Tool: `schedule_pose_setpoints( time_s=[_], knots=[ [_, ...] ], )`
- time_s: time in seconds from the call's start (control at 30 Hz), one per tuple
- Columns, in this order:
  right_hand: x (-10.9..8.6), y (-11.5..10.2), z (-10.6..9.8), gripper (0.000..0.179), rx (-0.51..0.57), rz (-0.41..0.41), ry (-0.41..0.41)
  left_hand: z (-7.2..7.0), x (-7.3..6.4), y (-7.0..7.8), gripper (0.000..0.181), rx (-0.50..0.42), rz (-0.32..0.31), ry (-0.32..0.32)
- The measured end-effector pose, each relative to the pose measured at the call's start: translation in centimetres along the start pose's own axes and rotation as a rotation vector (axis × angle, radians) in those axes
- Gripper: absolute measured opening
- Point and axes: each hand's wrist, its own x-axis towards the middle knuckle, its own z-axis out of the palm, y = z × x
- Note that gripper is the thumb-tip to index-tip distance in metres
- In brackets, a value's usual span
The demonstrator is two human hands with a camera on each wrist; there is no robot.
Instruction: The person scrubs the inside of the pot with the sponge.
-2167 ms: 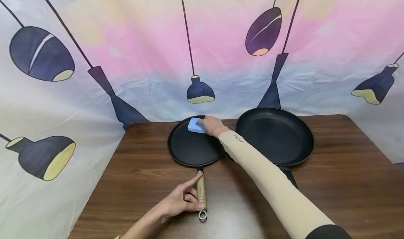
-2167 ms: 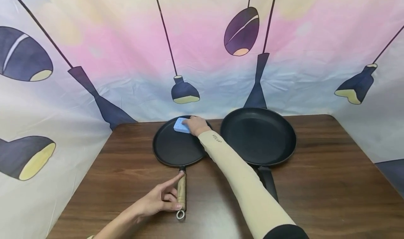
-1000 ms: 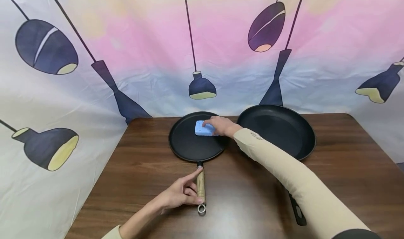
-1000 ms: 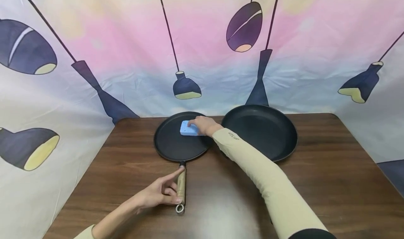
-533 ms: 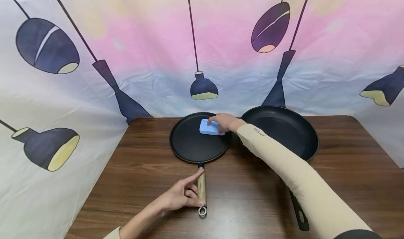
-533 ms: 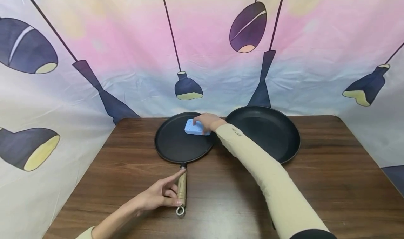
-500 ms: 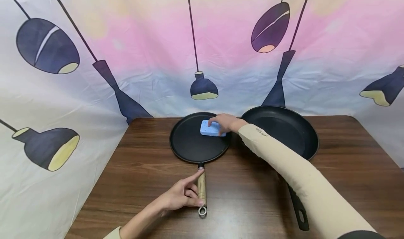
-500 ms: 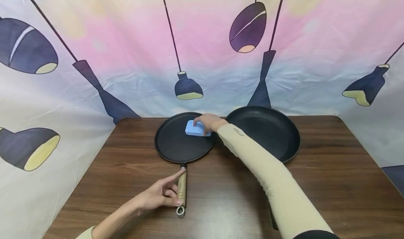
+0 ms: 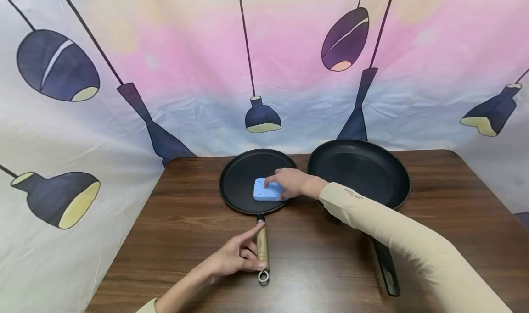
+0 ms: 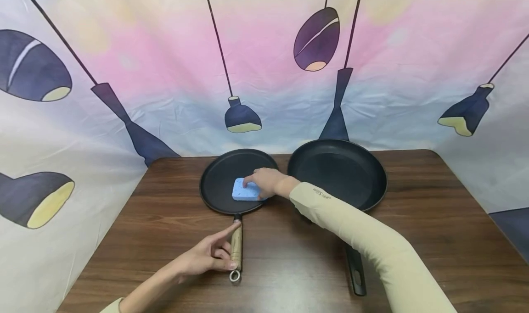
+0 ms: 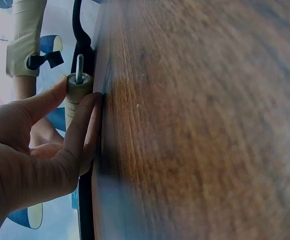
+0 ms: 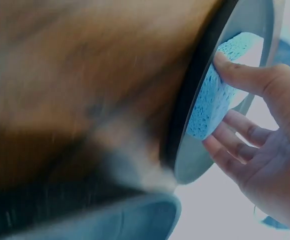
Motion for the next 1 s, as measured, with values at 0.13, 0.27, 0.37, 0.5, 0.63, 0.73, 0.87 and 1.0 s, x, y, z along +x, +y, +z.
schedule_pose_setpoints(
  time_s=[0.13,0.27,0.37,0.5,0.63,0.73,0.87,1.0],
  knots=[
    [0.4,-1.8,0.6,0.051,0.025,-0.073,0.050,-0.1,0.1,0.0,0.100,0.008,-0.007,0.001],
    [1.2,-3.5,1.1,0.051,-0.010,-0.108,0.094,-0.2,0.2,0.1,0.099,0.006,-0.012,-0.004],
    [1.9,-4.3,1.3,0.051,-0.070,-0.119,0.117,-0.2,0.2,0.1,0.099,0.016,0.000,-0.005],
    [3.2,-4.8,1.5,0.052,-0.176,-0.118,0.144,0.0,0.2,0.0,0.099,0.007,-0.005,-0.010],
    [5.4,-5.1,1.6,0.055,-0.287,-0.081,0.153,0.0,0.0,-0.2,0.100,-0.011,-0.022,-0.014],
    [7.3,-5.0,1.6,0.056,-0.330,-0.021,0.164,0.0,0.0,-0.2,0.099,-0.009,-0.026,-0.014],
    [9.1,-4.2,1.7,0.055,-0.326,0.069,0.192,0.0,0.1,-0.2,0.099,-0.001,-0.021,-0.007],
    [10.1,-2.6,1.5,0.054,-0.269,0.173,0.200,-0.1,0.2,-0.1,0.100,0.002,-0.010,-0.003]
  ],
)
